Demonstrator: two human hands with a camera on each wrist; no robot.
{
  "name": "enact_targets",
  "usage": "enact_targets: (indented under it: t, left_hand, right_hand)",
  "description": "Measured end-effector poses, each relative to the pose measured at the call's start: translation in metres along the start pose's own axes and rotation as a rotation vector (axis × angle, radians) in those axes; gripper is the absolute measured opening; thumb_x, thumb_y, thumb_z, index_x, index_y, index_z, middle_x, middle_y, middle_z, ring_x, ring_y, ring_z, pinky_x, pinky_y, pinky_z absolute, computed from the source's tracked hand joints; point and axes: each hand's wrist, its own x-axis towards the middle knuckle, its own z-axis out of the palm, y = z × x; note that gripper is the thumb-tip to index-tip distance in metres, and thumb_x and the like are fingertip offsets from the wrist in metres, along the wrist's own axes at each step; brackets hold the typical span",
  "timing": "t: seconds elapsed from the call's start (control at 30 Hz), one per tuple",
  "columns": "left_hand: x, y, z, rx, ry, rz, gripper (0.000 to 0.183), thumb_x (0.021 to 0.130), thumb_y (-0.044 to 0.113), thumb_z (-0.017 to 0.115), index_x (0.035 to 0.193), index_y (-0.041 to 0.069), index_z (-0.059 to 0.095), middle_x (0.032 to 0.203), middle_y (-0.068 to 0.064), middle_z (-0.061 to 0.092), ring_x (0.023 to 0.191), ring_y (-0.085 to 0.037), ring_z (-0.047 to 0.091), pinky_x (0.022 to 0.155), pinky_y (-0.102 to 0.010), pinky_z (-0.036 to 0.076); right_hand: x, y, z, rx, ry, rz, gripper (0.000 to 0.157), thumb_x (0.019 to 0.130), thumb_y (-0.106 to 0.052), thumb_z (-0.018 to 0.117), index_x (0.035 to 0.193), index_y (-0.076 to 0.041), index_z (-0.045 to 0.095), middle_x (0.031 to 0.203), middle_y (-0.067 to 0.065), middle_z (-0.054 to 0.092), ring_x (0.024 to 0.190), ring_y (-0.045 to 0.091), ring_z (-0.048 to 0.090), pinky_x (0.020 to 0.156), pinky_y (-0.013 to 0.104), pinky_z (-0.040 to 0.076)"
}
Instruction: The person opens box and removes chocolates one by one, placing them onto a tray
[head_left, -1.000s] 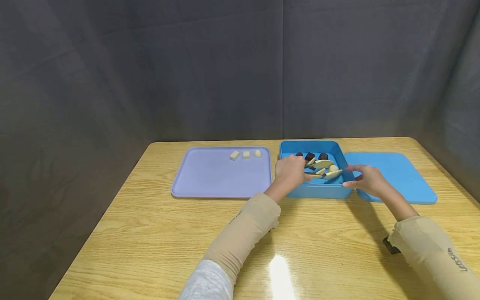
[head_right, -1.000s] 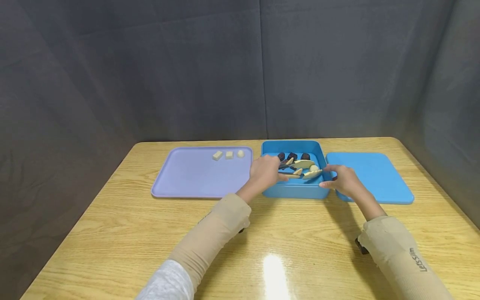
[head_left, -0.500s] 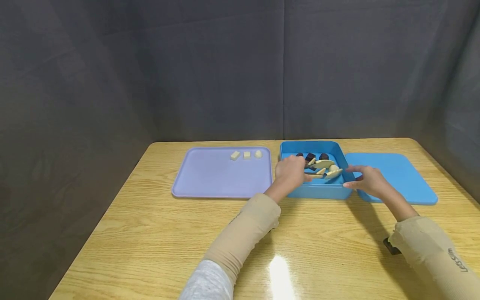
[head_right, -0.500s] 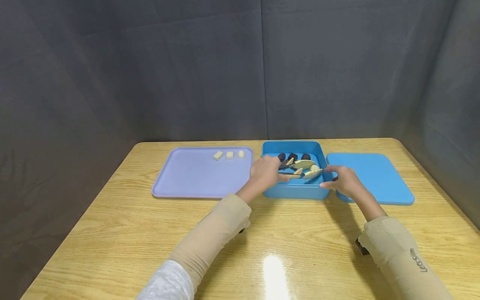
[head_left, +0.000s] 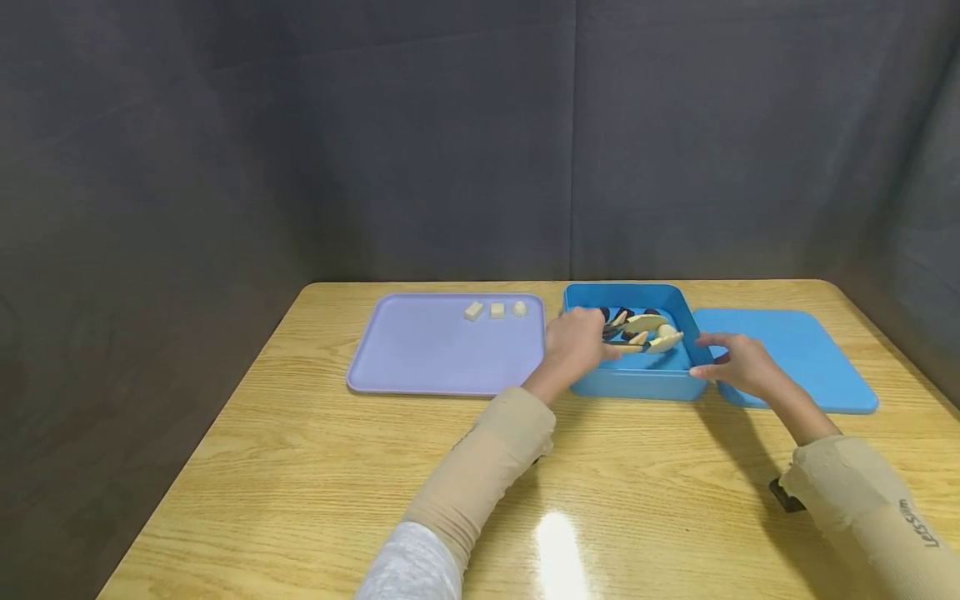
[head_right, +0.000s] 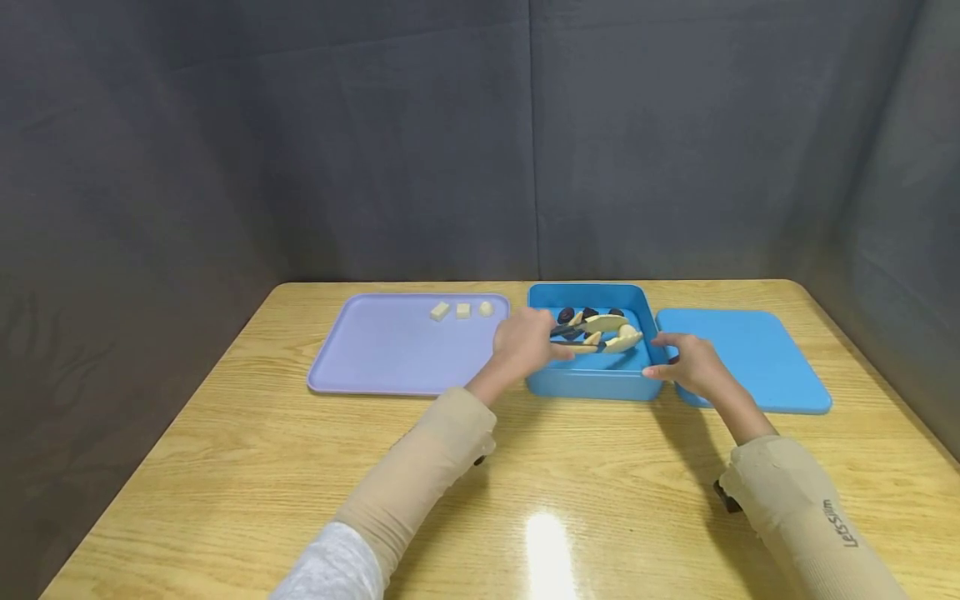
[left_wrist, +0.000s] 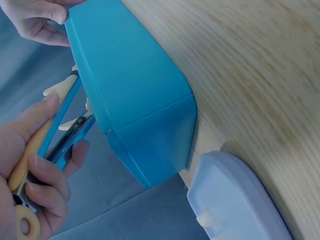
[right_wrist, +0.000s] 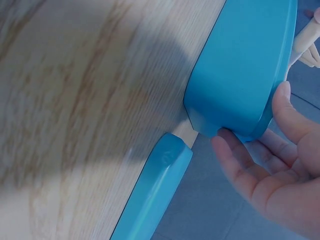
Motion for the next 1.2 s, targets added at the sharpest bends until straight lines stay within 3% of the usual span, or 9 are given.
enact_targets:
  t: [0.57, 0.97, 1.2]
  left_hand:
    - [-0.005, -0.016, -0.014, -0.062, 0.043, -0.002, 0.041, 0.069, 0.051, 0.070, 0.058, 0.017, 0.051, 0.052, 0.006, 0.034, 0.045, -0.008, 0.033, 0.037, -0.023, 0.025]
    - [-0.010, -0.027, -0.023, -0.062, 0.021, -0.066, 0.057, 0.069, 0.059, 0.065, 0.054, 0.017, 0.029, 0.047, 0.005, 0.019, 0.040, -0.008, 0.016, 0.037, -0.022, 0.015]
    - [-0.012, -0.037, -0.027, -0.086, 0.023, -0.076, 0.050, 0.070, 0.058, 0.065, 0.057, 0.018, 0.038, 0.049, 0.006, 0.027, 0.041, -0.007, 0.024, 0.038, -0.022, 0.018]
  right_hand:
    - [0.002, -0.001, 0.000, 0.002, -0.001, 0.017, 0.060, 0.083, -0.020, 0.065, 0.126, 0.012, 0.038, 0.127, 0.036, 0.033, 0.096, 0.044, 0.052, 0.071, 0.046, 0.046]
    - [0.002, 0.001, 0.001, 0.020, 0.001, 0.008, 0.062, 0.082, -0.022, 0.065, 0.126, 0.012, 0.038, 0.124, 0.037, 0.035, 0.098, 0.046, 0.050, 0.072, 0.047, 0.046]
    - [0.002, 0.002, 0.001, 0.024, 0.000, 0.012, 0.062, 0.083, -0.021, 0.065, 0.127, 0.012, 0.037, 0.127, 0.036, 0.033, 0.099, 0.045, 0.050, 0.072, 0.046, 0.046]
